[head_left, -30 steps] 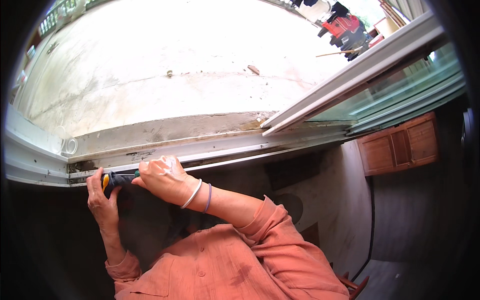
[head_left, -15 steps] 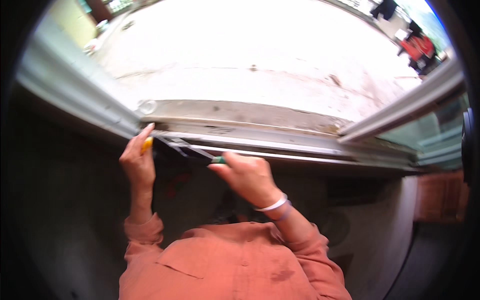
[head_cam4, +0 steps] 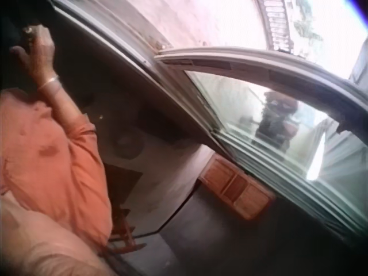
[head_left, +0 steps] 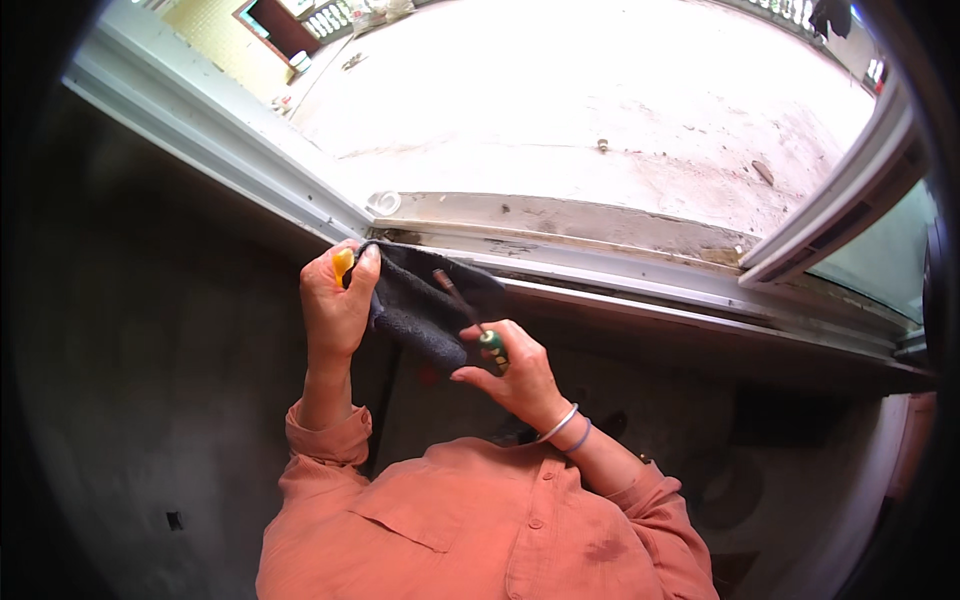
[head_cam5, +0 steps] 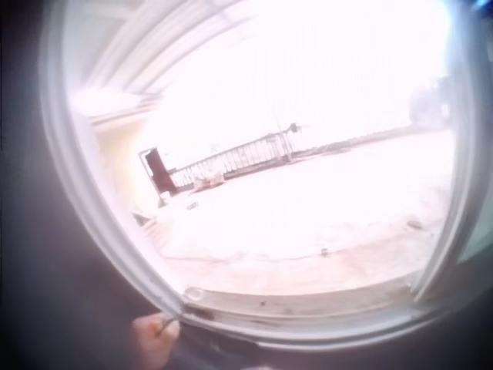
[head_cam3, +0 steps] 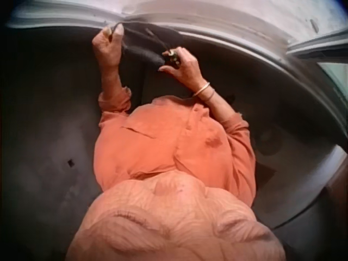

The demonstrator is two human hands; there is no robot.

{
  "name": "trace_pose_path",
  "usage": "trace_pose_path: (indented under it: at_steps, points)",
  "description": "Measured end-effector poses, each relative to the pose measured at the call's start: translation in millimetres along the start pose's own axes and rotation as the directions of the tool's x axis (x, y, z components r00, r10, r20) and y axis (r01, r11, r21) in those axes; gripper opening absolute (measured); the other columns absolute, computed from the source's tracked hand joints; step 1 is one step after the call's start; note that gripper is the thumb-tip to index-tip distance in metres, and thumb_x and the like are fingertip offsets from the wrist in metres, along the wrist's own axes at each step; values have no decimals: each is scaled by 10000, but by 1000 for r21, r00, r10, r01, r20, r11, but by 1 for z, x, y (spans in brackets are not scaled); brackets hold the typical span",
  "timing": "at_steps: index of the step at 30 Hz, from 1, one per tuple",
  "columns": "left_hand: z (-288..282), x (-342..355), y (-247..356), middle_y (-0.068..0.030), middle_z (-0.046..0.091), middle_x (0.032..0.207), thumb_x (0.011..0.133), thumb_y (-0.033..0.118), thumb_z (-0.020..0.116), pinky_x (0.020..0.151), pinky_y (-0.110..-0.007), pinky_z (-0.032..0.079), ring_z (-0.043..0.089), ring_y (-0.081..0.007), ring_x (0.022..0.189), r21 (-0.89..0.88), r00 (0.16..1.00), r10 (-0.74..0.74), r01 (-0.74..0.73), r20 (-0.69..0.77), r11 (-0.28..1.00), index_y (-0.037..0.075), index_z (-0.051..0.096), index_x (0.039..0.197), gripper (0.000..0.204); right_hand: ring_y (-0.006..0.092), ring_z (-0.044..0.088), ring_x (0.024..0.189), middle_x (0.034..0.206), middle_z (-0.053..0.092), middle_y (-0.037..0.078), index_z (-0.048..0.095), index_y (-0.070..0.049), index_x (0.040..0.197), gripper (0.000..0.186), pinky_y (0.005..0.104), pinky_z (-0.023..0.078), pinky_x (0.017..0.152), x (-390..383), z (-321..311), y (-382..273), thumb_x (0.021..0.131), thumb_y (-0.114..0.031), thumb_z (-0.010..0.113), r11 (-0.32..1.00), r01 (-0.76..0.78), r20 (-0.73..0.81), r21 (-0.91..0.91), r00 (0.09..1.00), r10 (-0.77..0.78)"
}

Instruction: The person cleans a window frame using a cloth and a screwdriver. They wipe the frame, scrape debris from the track, and repeatedly rinse the cloth in a bucket of water.

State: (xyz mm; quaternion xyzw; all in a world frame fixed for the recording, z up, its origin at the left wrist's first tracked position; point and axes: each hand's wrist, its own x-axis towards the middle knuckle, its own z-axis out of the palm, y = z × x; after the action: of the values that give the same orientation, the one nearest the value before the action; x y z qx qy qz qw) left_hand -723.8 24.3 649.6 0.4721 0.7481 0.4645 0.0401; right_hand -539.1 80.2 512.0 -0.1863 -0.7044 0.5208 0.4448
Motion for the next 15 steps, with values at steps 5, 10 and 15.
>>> trace_pose_path:
  at_steps: [5,10,15]
  points:
    - [30,-4,-14,101,459,765,954,126,605,615,-190,284,369,10,703,-463,977,-213,202,30,863,57,606,819,151,84,513,595,723,562,29,634,-44,887,161,255,450,563,-19,-44,-7,813,-59,776,990,-133,-114,38,984,137]
    - [88,-37,0,-26,622,994,959,160,617,506,-155,310,387,17,608,-431,983,-93,154,160,889,31,595,785,218,72,591,605,697,613,23,607,-55,911,158,244,495,577,-40,-130,-34,851,-72,752,987,-155,-308,-40,942,135]
    - [188,-63,47,-24,668,910,958,197,661,498,-175,371,472,-10,584,-548,831,80,287,550,786,19,651,834,218,138,615,657,764,613,67,590,-41,918,169,287,506,630,-54,-230,-59,841,-50,740,851,-235,-516,-470,855,-48]
